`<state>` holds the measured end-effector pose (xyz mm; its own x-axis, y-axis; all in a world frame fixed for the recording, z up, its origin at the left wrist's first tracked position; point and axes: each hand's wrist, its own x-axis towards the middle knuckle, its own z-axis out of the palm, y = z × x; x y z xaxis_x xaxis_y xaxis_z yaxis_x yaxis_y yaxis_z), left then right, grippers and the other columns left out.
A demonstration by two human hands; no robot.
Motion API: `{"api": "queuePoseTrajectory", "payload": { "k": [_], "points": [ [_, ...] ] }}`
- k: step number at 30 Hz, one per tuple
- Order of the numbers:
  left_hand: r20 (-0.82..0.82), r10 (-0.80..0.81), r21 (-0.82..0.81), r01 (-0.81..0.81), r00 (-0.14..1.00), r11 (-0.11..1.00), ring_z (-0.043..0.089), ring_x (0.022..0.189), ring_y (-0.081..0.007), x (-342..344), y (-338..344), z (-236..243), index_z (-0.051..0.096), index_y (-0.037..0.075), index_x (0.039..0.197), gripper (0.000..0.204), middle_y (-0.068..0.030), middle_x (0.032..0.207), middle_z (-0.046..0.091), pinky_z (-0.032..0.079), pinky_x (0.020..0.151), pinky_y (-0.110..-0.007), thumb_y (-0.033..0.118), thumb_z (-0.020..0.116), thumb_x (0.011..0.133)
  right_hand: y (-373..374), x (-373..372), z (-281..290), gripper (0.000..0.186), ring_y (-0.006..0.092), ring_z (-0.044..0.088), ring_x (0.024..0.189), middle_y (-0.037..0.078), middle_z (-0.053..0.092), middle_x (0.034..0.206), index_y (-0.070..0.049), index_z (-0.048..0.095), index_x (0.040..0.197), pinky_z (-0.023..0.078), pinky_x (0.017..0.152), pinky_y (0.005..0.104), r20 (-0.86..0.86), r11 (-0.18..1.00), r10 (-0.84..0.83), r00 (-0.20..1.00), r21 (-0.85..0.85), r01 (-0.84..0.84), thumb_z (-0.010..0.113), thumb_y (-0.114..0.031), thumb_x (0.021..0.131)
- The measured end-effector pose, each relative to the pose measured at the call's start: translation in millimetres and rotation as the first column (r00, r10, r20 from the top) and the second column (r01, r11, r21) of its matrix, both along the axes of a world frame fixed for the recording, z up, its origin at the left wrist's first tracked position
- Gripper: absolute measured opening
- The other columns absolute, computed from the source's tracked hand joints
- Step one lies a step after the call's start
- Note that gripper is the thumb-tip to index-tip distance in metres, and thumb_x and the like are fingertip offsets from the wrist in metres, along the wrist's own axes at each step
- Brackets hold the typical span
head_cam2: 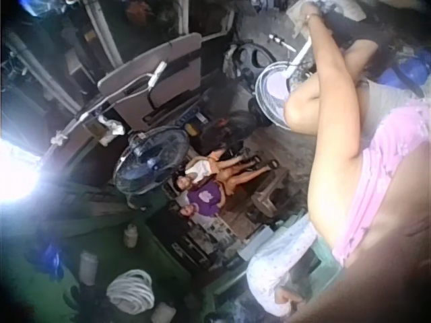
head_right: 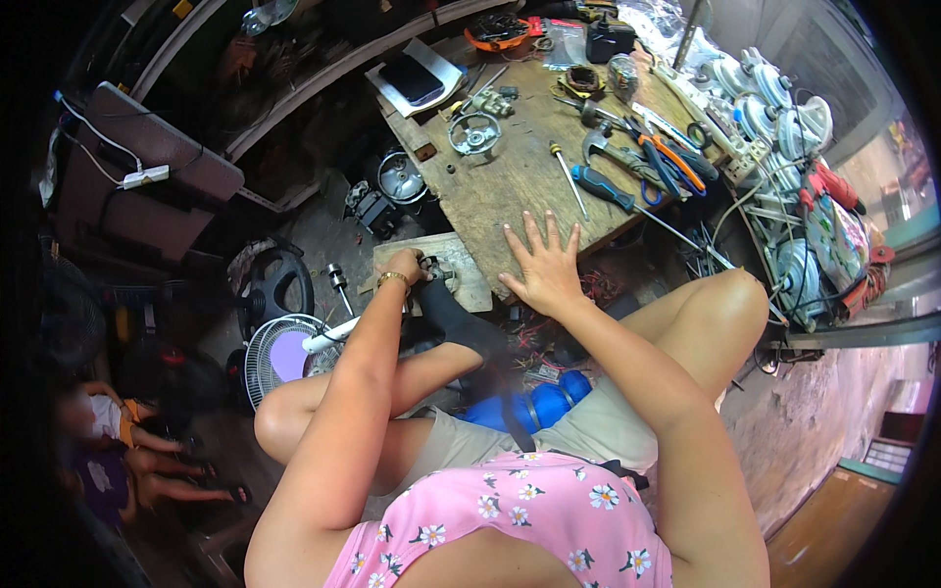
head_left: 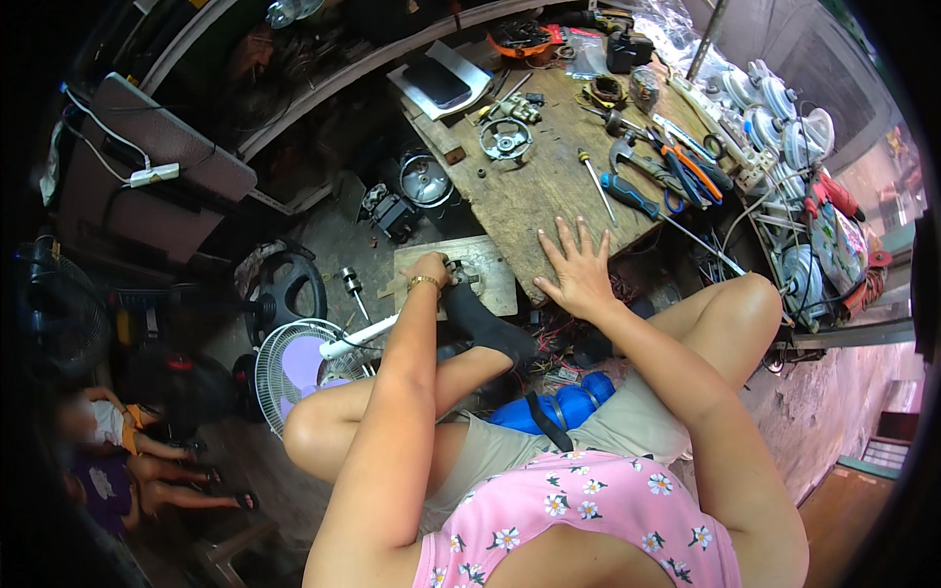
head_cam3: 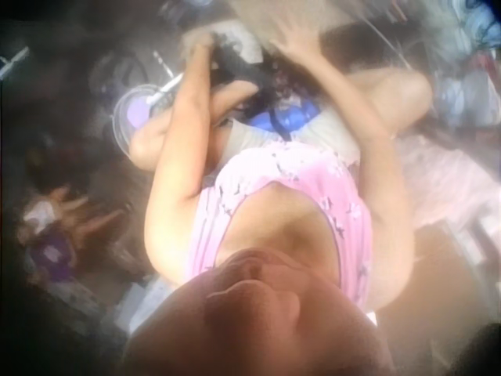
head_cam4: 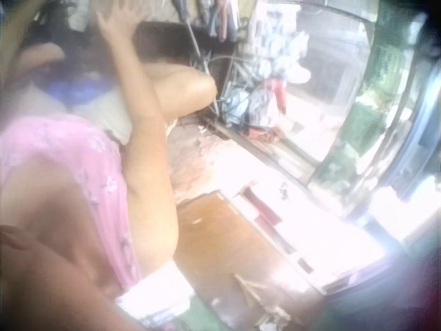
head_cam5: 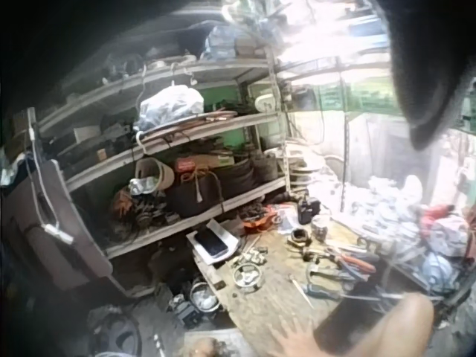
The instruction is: The person sits on the floor in a workshop and uses a screwdriver and hammer to disassemble and adjust small mechanical components on a wooden workbench. They handle a cylindrical motor part and various small metal pieces, occasionally reaching for tools and parts from the cluttered table.
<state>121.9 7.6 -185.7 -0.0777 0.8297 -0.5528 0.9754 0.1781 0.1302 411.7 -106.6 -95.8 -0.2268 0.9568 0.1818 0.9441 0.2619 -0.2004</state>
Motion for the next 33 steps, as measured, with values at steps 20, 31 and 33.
{"api": "queuePoseTrajectory", "payload": {
  "k": [20,31,33],
  "points": [
    [0.253,-0.056,-0.268,0.126,0.966,0.955,0.06,0.067,-0.0152,-19,36,-12,0.07,0.009,0.085,0.023,-0.0038,0.078,0.068,0.049,0.063,-0.035,0.012,0.083,0.066,5,-3,9,0.072,0.0419,0.016,0.139,0.014,0.022,0.153,-0.023,0.041,0.141,0.005,0.106,0.0686,-0.007,0.996,-0.003,1.0,-0.094,0.002,0.062,-0.051,0.078],
    [0.219,-0.412,-0.378,0.466,0.884,0.8,0.062,0.102,-0.0268,-38,55,-5,0.062,0.003,0.119,0.06,-0.0143,0.114,0.066,0.047,0.089,-0.037,0.033,0.08,0.069,21,32,41,0.055,0.0365,0.045,0.12,0.017,0.047,0.129,-0.008,0.049,0.128,0.034,0.102,0.0472,-0.425,0.998,0.053,0.904,-0.002,-0.06,0.068,-0.018,0.077],
    [0.289,-0.34,-0.324,0.425,0.895,0.845,0.062,0.103,-0.0287,-35,49,-1,0.061,0.003,0.119,0.063,-0.0154,0.114,0.065,0.047,0.089,-0.037,0.04,0.078,0.071,32,47,44,0.05,0.037,0.049,0.115,0.018,0.05,0.124,-0.006,0.051,0.124,0.039,0.098,0.0422,-0.456,0.998,0.03,0.889,0.068,0.001,0.067,-0.015,0.078]
  ]
}}
